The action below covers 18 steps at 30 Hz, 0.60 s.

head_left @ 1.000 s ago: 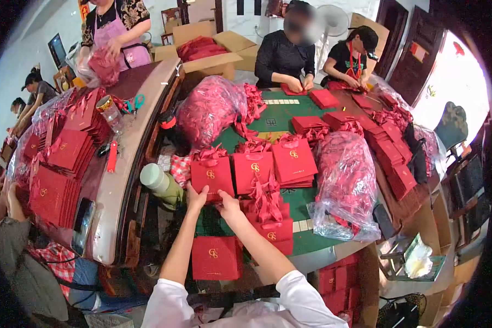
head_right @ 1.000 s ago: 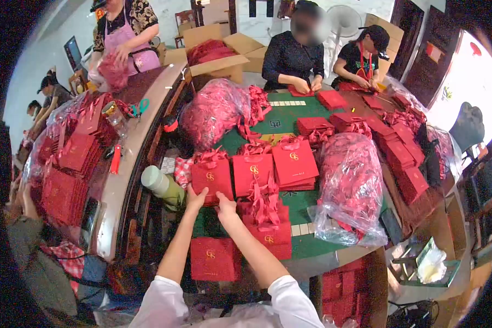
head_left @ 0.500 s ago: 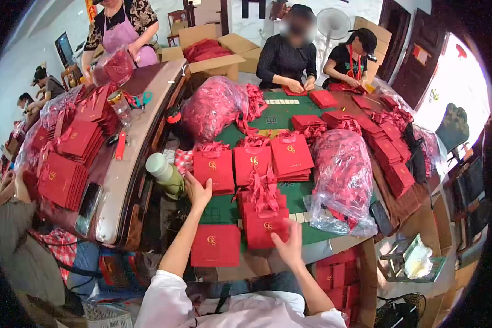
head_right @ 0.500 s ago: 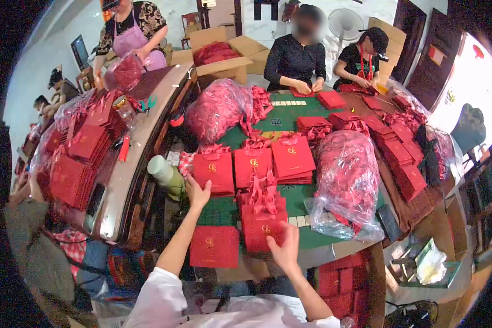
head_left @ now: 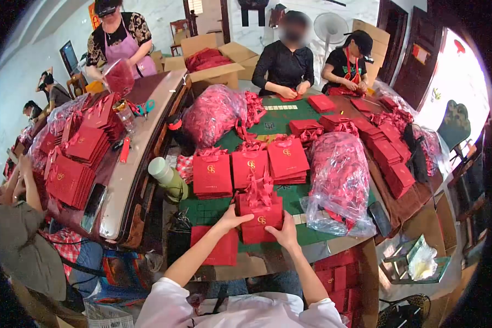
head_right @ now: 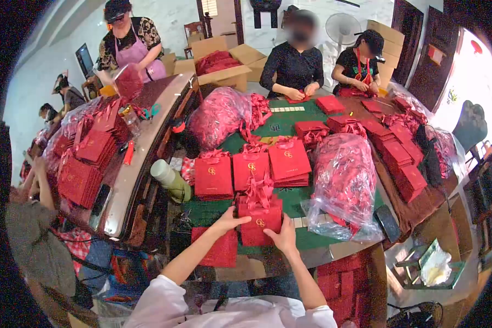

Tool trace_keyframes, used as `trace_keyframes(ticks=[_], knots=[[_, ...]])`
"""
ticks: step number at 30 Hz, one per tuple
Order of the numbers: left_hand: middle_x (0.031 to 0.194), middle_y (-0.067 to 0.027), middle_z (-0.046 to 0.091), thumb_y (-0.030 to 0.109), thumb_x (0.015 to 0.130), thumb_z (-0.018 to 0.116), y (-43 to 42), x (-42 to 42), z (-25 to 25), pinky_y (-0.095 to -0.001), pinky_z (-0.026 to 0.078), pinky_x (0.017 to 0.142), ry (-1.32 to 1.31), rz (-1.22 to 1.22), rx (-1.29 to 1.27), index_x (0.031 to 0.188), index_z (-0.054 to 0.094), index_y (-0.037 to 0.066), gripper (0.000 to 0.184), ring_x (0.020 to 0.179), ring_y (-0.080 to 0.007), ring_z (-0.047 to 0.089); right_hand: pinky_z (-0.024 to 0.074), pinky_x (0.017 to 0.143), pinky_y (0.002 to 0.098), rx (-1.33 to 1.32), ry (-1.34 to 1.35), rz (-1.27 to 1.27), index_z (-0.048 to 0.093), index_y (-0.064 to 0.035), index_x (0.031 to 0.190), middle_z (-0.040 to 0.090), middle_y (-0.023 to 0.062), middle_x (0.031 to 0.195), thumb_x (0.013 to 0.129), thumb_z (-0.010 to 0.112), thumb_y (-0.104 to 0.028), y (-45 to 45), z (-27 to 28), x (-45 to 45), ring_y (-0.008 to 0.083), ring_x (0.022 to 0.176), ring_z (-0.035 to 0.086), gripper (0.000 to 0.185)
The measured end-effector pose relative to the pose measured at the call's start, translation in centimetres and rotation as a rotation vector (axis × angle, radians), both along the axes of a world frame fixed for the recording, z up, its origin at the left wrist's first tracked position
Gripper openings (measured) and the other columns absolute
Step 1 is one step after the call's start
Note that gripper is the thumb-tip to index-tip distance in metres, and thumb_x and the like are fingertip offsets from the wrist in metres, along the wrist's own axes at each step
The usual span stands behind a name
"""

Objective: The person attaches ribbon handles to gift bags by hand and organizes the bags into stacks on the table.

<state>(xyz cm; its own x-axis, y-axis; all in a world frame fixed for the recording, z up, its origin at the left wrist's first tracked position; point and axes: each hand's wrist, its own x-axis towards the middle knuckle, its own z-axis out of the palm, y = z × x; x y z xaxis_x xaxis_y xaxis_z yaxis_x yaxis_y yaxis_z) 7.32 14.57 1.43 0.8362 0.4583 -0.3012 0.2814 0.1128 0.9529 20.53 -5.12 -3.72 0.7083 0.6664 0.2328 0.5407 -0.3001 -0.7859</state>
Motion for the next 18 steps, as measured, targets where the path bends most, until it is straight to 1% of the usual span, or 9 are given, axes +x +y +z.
trace_keyframes(ticks=[2,4,5,6,8,9,14,16,18], knots=[[0.135,-0.0167,0.053,0.03,0.072,0.086,0.7,1.3,-3.5,-0.0371,0.042,0.105,-0.035,-0.011,-0.001,0.138,0.04,-0.003,0.087,0.122,-0.0269,0.053,0.0419,0.099,0.0454,-0.026,0.002,-0.011,0.038,0.0058,0.136,0.053,0.0269,0.122,0.068,0.085,-0.036,0.7,-0.3,0.2,0.042,0.114,0.05,0.093],[0.126,-0.0168,0.061,0.025,0.069,0.086,1.2,2.4,-6.6,-0.0369,0.046,0.1,0.035,0.21,0.295,0.132,0.049,-0.001,0.078,0.117,-0.0271,0.058,0.0425,0.1,0.0444,-0.055,0.005,-0.012,0.038,0.0061,0.136,0.052,0.0273,0.125,0.068,0.085,-0.037,1.3,-0.2,0.6,0.0413,0.115,0.051,0.093],[0.129,-0.0205,0.058,0.03,0.068,0.085,2.4,3.0,-9.0,-0.0378,0.046,0.101,-0.041,0.135,0.26,0.134,0.044,-0.002,0.084,0.12,-0.03,0.057,0.0429,0.099,0.0449,-0.059,0.007,-0.024,0.039,0.0049,0.135,0.053,0.0267,0.123,0.069,0.085,-0.036,1.5,-0.2,0.8,0.0415,0.114,0.051,0.09],[0.129,-0.0205,0.058,0.03,0.068,0.085,2.4,3.0,-9.2,-0.0378,0.046,0.101,-0.031,0.146,0.257,0.134,0.044,-0.002,0.084,0.12,-0.03,0.057,0.0433,0.098,0.0455,-0.064,0.009,-0.034,0.04,0.0037,0.135,0.054,0.0262,0.121,0.07,0.084,-0.035,1.7,-0.2,1.0,0.0418,0.113,0.051,0.087],[0.133,-0.0274,0.052,0.039,0.069,0.084,2.3,3.5,-9.6,-0.0411,0.044,0.103,0.184,0.201,0.438,0.136,0.039,-0.005,0.092,0.124,-0.0372,0.052,0.043,0.096,0.0467,-0.026,0.003,0.018,0.041,0.0022,0.134,0.054,0.0259,0.118,0.072,0.082,-0.032,2.0,-0.7,1.2,0.0421,0.111,0.051,0.082],[0.134,-0.0336,0.046,0.048,0.07,0.08,2.2,3.6,-9.3,-0.0433,0.043,0.105,0.301,0.163,0.472,0.137,0.035,-0.008,0.098,0.126,-0.0442,0.047,0.0426,0.096,0.0473,-0.054,-0.026,-0.022,0.041,0.0026,0.134,0.053,0.0266,0.118,0.072,0.082,-0.03,2.3,-1.0,1.1,0.0426,0.11,0.051,0.082],[0.136,-0.0355,0.042,0.051,0.072,0.077,0.6,3.2,-5.5,-0.044,0.042,0.106,0.469,0.188,0.527,0.138,0.033,-0.008,0.099,0.127,-0.046,0.045,0.0415,0.097,0.0475,-0.006,0.037,-0.069,0.038,0.0057,0.136,0.051,0.0277,0.118,0.07,0.083,-0.032,2.1,-0.7,0.6,0.0419,0.11,0.05,0.088],[0.136,-0.0354,0.042,0.049,0.072,0.077,1.6,3.0,-7.2,-0.0446,0.041,0.106,0.338,0.12,0.476,0.139,0.032,-0.008,0.099,0.127,-0.0461,0.045,0.0405,0.1,0.0464,0.012,0.049,-0.077,0.036,0.0063,0.138,0.05,0.0272,0.121,0.069,0.084,-0.034,1.7,-1.3,0.4,0.0412,0.114,0.049,0.093],[0.139,-0.0357,0.038,0.046,0.072,0.078,0.3,2.9,-5.0,-0.045,0.04,0.107,0.348,0.141,0.52,0.141,0.03,-0.008,0.1,0.128,-0.0464,0.043,0.0394,0.103,0.0455,0.07,0.034,-0.086,0.034,0.0062,0.14,0.048,0.027,0.124,0.069,0.085,-0.036,1.6,-1.1,0.4,0.0406,0.118,0.048,0.097]])
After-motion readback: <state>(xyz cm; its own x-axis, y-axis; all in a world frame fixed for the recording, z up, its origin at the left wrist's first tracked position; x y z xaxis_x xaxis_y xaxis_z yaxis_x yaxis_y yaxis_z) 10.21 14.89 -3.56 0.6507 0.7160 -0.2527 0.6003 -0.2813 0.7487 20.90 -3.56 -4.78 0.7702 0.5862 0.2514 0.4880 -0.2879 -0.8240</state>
